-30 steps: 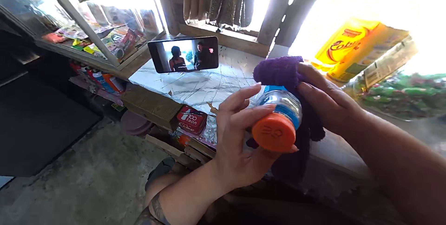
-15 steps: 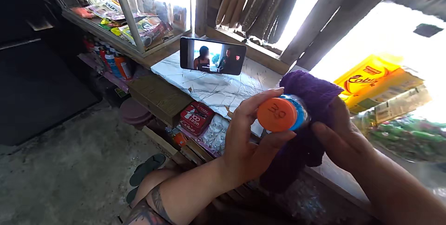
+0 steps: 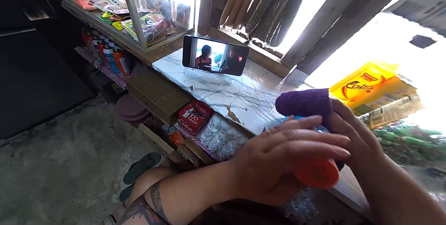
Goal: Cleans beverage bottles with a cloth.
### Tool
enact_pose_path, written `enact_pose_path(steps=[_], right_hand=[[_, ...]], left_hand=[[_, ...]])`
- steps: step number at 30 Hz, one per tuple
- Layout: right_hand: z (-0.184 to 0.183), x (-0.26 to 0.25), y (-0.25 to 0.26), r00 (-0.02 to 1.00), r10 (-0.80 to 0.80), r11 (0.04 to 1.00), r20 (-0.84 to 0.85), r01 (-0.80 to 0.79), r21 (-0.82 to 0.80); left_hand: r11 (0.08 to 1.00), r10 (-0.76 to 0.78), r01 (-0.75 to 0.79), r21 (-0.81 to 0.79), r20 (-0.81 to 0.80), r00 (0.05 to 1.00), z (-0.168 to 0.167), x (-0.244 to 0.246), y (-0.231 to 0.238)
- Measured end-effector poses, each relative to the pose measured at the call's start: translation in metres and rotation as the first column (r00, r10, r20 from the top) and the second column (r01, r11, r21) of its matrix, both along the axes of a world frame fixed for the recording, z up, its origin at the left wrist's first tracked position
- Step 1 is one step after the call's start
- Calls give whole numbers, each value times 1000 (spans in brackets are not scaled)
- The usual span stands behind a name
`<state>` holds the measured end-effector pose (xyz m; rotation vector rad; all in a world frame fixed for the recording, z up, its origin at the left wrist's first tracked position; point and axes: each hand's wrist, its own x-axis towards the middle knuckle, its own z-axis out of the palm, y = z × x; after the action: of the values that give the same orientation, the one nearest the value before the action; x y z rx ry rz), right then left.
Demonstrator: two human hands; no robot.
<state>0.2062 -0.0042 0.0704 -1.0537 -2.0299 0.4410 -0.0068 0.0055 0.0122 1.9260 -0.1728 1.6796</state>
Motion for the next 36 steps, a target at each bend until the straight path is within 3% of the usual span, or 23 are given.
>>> enact_pose_path(steps=[3,10,15,19,24,27,30,33,36], right_hand=[[9,-1,1,1000,7,998,6,-7,-62],[6,16,11,983,77,997,169,-76,-14],[6,15,13,978,63,998,199,-60,-17],[8,12,7,997,-43,991,68,51,-124],[11,0,3,964,-253,938,-81,223,-265],[4,-7,5,943,-333,924,32,332,-187],[-2,-8,6,936,-325,936,136,338,-93],[-5,-7,4,936,-293,953,193,302,-14],[-6,-7,3,938,-268,963,219,259,70]], left_hand=[[990,-51,64,123,-109,993,4,0,-6],[942,-54,167,293,-358,932,7,-3,-9],[927,-25,174,332,-408,912,5,-2,-8],[955,47,46,292,-305,951,4,1,-10],[996,88,-87,14,-83,993,-4,5,-4],[974,112,-103,-201,35,993,-8,8,1],[942,139,-108,-317,77,987,-5,4,6],[941,82,-20,-339,170,982,-4,2,9],[966,50,-2,-258,182,982,-2,1,9]])
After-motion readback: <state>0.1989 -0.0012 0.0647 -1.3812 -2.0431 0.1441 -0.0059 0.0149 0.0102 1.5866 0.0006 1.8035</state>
